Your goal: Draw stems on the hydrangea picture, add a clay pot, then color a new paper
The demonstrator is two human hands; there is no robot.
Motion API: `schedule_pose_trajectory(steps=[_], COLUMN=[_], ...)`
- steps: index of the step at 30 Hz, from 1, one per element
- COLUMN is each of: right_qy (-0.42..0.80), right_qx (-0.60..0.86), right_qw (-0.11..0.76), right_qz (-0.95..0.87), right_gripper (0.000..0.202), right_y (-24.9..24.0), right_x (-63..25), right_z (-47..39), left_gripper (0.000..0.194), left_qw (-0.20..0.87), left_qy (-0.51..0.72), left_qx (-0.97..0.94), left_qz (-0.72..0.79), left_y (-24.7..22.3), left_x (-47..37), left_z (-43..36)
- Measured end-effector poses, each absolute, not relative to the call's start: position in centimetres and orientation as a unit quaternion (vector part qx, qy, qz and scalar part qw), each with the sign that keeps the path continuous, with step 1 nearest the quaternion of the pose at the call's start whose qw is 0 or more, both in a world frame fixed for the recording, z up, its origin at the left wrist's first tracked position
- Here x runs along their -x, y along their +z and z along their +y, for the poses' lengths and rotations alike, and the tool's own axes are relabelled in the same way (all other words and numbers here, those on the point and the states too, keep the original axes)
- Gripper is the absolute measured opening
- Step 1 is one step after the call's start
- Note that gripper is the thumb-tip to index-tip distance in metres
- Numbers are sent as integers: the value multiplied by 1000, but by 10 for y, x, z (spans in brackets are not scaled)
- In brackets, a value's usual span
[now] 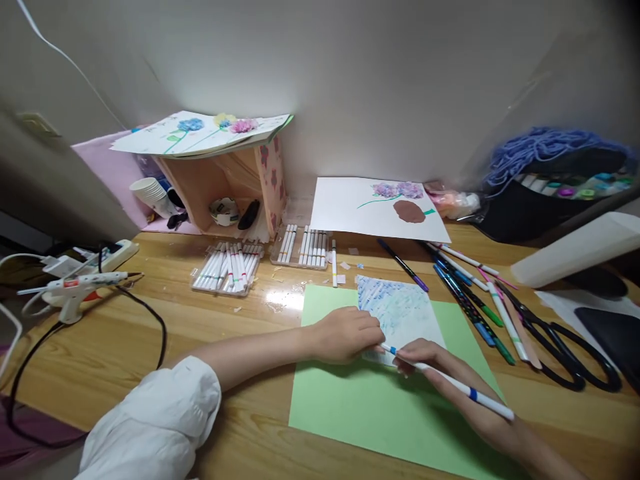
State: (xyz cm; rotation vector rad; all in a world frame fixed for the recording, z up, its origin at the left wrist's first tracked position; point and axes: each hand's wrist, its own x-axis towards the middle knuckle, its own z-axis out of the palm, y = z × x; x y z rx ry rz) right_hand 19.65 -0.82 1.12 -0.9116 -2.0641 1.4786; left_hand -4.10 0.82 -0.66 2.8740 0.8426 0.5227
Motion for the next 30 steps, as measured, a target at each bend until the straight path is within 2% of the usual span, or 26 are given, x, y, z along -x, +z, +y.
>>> schedule_pose_trajectory(steps=[6,10,13,15,17,19,21,24,27,28,30], right_qy=[484,430,336,280,267,292,340,445,545,571,607], right_qx=[305,321,392,419,418,416,425,434,428,419,399], right_qw=[227,293,365,371,341,305,288,359,424,409,328], right_qz=[-788,-792,-775,-780,-798,-805,-788,-697,-583,-575,-604], right_gripper=[25,17,13,23,39,49,54,60,61,57,38], right_y=[4,1,-1,-2,-3,-3,-2,-1,0,1,3], right_x=[-198,-197,-195,-189,-181,-172,-166,-164,-169,-170,-172], right_z=[-14,-10,-4,1,4,6,7,10,13,13,11], left_gripper=[23,24,42,49,40,32,32,35,31,28,24], left_qw=[113,230,354,432,500,557,589,594,518,473,381], left_qy=[158,206,300,310,285,271,276,287,256,224,151], left_qx=[-943,-891,-781,-732,-715,-691,-652,-611,-676,-720,-798], left_qz=[270,332,417,426,397,373,389,437,457,455,441], left_y=[-6,0,9,13,15,13,10,8,12,14,17], left_x=[39,36,31,28,25,24,24,25,25,25,25], left_z=[0,-3,-10,-15,-18,-19,-16,-12,-11,-13,-18])
